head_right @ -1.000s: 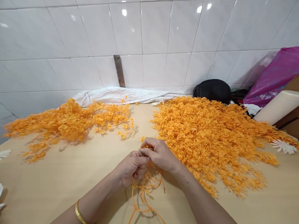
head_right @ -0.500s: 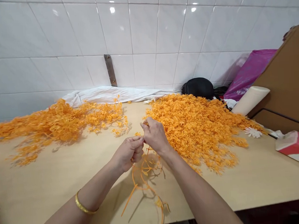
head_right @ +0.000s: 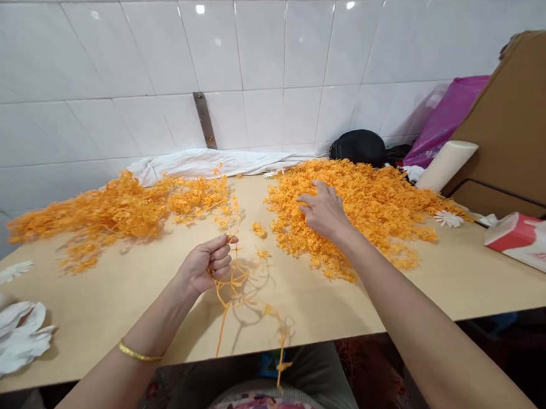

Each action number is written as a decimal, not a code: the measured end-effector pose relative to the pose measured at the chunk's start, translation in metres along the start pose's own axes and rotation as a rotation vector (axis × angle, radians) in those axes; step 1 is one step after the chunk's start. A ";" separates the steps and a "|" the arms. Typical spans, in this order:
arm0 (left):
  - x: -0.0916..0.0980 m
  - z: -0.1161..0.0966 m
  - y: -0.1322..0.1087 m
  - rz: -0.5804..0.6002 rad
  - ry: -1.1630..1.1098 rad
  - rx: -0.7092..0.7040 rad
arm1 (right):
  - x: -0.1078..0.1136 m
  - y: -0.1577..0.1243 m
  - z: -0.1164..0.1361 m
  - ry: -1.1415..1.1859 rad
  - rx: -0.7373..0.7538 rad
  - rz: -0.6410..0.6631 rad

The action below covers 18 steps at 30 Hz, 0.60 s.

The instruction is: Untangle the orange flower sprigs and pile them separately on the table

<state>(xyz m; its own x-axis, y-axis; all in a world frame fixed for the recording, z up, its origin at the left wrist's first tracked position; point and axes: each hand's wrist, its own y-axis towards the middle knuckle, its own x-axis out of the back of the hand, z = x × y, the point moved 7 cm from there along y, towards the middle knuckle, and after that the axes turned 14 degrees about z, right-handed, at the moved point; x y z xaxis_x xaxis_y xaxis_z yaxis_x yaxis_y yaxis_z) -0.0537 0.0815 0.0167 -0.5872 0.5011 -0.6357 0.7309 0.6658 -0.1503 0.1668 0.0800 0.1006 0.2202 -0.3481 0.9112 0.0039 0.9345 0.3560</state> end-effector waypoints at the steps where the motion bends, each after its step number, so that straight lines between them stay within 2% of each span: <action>1: 0.002 0.000 -0.001 0.004 -0.016 0.000 | 0.002 -0.009 0.007 0.008 0.018 -0.044; 3: 0.006 0.000 -0.003 0.010 -0.026 -0.006 | 0.009 -0.029 0.023 0.108 0.057 -0.069; 4: 0.006 0.000 -0.004 0.011 -0.025 -0.011 | 0.011 -0.039 0.032 0.197 0.082 -0.039; 7: 0.005 0.000 -0.005 0.007 -0.016 -0.017 | 0.008 -0.075 0.064 0.433 0.147 0.138; 10: -0.003 0.001 -0.007 0.017 -0.017 -0.009 | -0.004 -0.113 0.099 0.461 0.259 0.239; 12: -0.011 0.002 -0.009 0.045 -0.021 -0.007 | -0.021 -0.132 0.114 0.423 0.281 0.302; 15: -0.027 0.001 -0.016 0.091 -0.002 -0.025 | -0.046 -0.146 0.123 0.341 0.266 0.395; 18: -0.043 -0.002 -0.027 0.131 0.082 -0.081 | -0.050 -0.150 0.116 0.385 0.246 0.405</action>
<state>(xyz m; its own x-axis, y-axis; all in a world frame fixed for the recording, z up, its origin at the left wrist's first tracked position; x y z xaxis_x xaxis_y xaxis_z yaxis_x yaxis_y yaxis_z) -0.0492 0.0431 0.0497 -0.5179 0.6275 -0.5813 0.7741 0.6330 -0.0064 0.0417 -0.0515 0.0257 0.4941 0.1264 0.8602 -0.3689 0.9264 0.0758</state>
